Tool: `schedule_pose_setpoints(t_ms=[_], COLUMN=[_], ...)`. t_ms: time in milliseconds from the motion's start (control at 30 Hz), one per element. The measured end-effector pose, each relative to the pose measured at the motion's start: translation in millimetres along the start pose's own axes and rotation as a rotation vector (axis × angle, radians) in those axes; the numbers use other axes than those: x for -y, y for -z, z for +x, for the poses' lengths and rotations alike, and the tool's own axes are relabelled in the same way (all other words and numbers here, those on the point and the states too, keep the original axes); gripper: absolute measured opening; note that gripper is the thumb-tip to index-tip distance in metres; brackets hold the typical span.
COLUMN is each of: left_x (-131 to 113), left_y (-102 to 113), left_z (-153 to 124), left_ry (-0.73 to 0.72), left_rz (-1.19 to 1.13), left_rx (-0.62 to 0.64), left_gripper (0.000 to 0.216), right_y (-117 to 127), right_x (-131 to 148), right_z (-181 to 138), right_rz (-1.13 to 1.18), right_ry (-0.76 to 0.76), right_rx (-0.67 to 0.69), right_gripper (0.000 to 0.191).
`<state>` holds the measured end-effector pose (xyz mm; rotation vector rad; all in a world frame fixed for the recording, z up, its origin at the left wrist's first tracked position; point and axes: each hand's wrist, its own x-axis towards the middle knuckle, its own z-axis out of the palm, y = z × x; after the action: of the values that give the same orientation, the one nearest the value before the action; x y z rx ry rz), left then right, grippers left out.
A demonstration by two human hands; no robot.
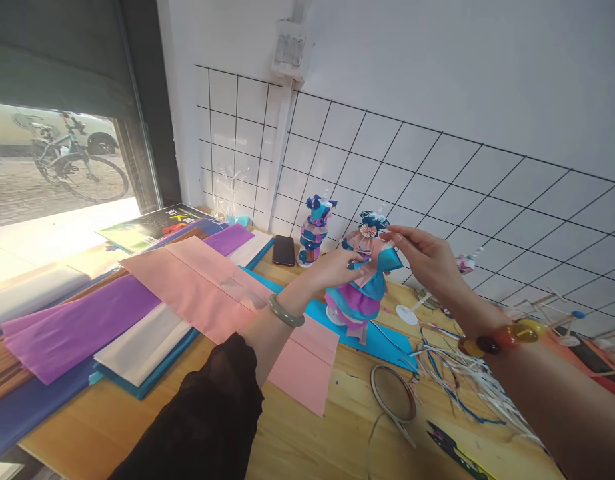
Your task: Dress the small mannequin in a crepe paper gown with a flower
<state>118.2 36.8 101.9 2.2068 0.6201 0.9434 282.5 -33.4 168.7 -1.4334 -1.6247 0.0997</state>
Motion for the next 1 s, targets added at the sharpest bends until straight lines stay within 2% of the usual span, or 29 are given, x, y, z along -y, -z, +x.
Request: schedule_pose_setpoints(t_ms=[267,433,600,800,1000], left_x=[9.1,13.9,8.3,3.9,0.7], left_y=[-10.2,-12.3,-7.6,-6.1,-4.0], left_z=[4.8,6.7,4.3,3.5,2.4], left_ry=[0.045,0.007,-0.002,0.031,0.015], left_rz=[-0.005,0.003,0.003,-0.022,-0.001], left_rx=[0.044,0.025,-0.001,0.009,0.014], left_gripper=[0.027,0.04,0.048,0.046,0.043], right_y=[1.8,3.4,4.4,3.8,2.3], right_x=[-10.4,-9.6,-6.5,-1.9,1.3], right_z=[-1.2,-1.6,-2.8,-4.3,-3.3], right_rz=[0.027,0.027,0.038,0.011,-0.008], right_ry=[-0.033,-0.021,-0.012,0.065,0.1], right_rx=[-0.027,-0.02,0.017,0.081,0.075], right_gripper=[0.032,0.031,0.029,0.027,0.027])
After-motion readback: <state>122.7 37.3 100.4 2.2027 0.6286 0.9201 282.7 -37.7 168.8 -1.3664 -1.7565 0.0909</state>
